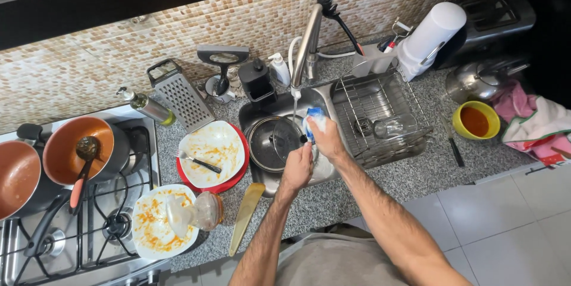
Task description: The recorder washes various dirty kitchen items including plates, a pot, and utensils in a sink using a sponge and dish soap.
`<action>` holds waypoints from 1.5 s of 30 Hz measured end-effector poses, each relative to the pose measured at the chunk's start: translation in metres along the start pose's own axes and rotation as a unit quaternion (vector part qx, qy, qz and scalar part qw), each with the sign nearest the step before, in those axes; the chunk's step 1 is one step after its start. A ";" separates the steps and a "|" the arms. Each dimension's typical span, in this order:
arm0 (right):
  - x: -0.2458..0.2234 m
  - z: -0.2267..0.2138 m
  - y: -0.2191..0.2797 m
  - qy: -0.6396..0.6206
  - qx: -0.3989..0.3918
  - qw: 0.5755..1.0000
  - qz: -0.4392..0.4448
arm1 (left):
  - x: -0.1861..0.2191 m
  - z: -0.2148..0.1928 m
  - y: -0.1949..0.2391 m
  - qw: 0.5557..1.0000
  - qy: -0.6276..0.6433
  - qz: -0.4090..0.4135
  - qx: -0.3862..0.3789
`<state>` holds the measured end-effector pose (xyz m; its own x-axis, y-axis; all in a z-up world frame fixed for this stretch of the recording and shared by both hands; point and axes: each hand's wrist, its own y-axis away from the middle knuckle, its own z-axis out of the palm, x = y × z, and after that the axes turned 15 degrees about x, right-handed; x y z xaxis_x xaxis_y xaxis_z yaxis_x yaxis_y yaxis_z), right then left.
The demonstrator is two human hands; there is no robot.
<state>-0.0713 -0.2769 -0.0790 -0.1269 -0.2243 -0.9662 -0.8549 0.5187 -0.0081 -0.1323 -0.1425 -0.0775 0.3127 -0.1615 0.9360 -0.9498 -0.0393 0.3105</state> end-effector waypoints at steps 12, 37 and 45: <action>-0.013 0.000 0.004 -0.018 0.004 1.000 -0.008 | 0.016 -0.006 0.004 0.999 0.039 0.009 -0.005; 0.063 -0.054 -0.034 0.094 -0.089 0.989 0.077 | -0.067 0.007 -0.142 0.950 0.263 0.165 0.029; 0.022 -0.054 -0.036 0.012 -0.084 0.988 0.132 | -0.078 0.013 -0.156 0.959 0.230 0.162 0.040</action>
<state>-0.0709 -0.3452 -0.0864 -0.3657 -0.1197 -0.9230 -0.8617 0.4184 0.2871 -0.0090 -0.1369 -0.2013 -0.0427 0.2735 0.9609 -0.9904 -0.1384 -0.0046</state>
